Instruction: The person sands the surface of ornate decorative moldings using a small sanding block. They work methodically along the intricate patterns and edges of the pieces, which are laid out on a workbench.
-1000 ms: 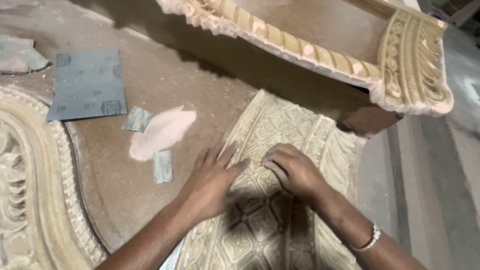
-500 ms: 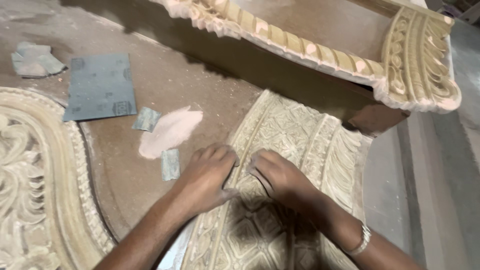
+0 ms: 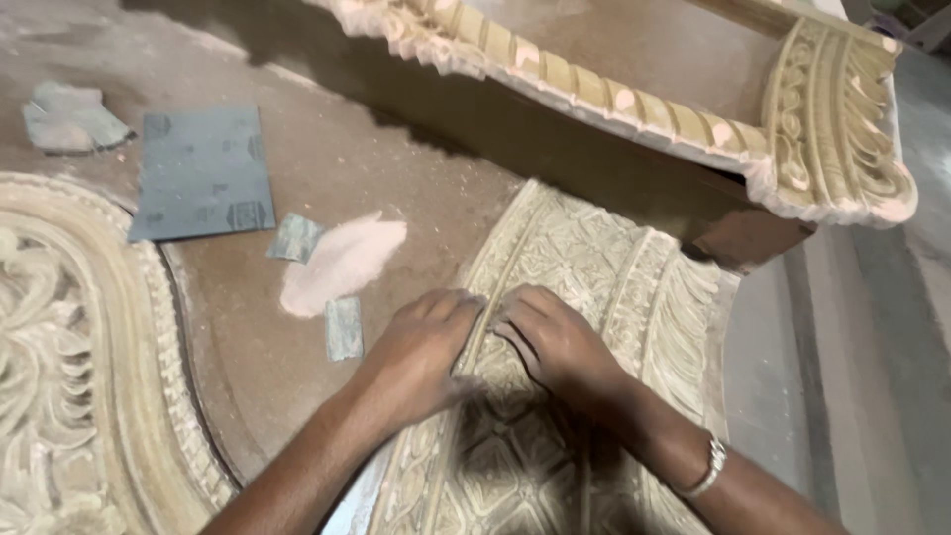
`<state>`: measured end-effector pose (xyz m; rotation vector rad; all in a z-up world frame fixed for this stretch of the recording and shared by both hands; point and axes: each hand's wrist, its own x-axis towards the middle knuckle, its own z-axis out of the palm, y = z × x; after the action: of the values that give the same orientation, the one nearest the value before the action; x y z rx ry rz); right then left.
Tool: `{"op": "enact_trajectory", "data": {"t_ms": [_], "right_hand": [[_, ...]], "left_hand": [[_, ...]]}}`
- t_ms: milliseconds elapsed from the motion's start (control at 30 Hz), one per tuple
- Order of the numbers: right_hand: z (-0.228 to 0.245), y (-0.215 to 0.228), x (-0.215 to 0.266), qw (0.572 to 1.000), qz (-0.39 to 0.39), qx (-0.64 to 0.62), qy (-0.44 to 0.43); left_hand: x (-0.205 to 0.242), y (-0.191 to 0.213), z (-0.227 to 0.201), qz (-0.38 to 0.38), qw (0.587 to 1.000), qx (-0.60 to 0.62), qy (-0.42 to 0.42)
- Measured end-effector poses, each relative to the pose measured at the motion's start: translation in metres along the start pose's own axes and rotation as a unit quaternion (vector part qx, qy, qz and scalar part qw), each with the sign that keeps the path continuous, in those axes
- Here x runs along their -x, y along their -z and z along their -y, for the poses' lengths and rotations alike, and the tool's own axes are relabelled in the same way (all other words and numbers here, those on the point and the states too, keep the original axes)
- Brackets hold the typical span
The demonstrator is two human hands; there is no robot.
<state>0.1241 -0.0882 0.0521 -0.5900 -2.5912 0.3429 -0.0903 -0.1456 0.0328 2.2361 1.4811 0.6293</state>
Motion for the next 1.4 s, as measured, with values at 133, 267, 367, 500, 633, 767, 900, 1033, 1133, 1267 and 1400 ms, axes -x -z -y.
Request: {"op": "enact_trajectory", "data": {"t_ms": [133, 267, 367, 500, 633, 767, 900, 1033, 1133, 1267, 1400], "right_hand": [[0.004, -0.001, -0.003, 0.997, 0.062, 0.015, -0.049], [-0.003, 0.003, -0.011, 0.998, 0.041, -0.047, 0.007], [-0.004, 0.001, -0.004, 0.999, 0.045, 0.011, -0.014], [-0.004, -0.009, -0.003, 0.992, 0.096, 0.006, -0.085], [0.000, -0.011, 0.002, 0.999, 0.031, 0.011, 0.032], [0.002, -0.008, 0.000, 0.998, 0.053, -0.012, -0.015], [-0.002, -0.008, 0.002, 0.998, 0.010, -0.021, 0.058], [-0.003, -0.017, 0.004, 0.996, 0.018, 0.012, 0.089], [-0.003, -0.011, 0.000, 0.994, -0.003, -0.012, 0.112], [-0.002, 0.006, 0.007, 0.998, 0.057, 0.020, 0.034], [0.002, 0.014, 0.010, 0.991, 0.099, 0.001, -0.090]], "left_hand": [[0.003, -0.001, 0.002, -0.021, 1.000, 0.009, -0.005], [0.000, 0.001, -0.001, 0.023, 0.999, 0.001, 0.025], [-0.002, -0.002, -0.004, 0.045, 0.998, 0.001, 0.048], [-0.003, 0.000, 0.001, 0.036, 0.998, 0.005, 0.048], [-0.005, -0.004, 0.002, 0.033, 0.999, 0.009, 0.036], [-0.003, -0.005, 0.006, 0.020, 0.999, 0.022, 0.035], [-0.003, -0.010, 0.009, 0.015, 0.999, 0.015, 0.031], [-0.002, -0.010, 0.009, 0.017, 1.000, -0.002, 0.023], [-0.002, -0.010, 0.009, 0.022, 0.999, -0.007, 0.025], [-0.001, -0.009, 0.007, 0.048, 0.998, 0.034, 0.035], [0.005, -0.002, 0.009, 0.122, 0.991, 0.031, 0.042]]}}
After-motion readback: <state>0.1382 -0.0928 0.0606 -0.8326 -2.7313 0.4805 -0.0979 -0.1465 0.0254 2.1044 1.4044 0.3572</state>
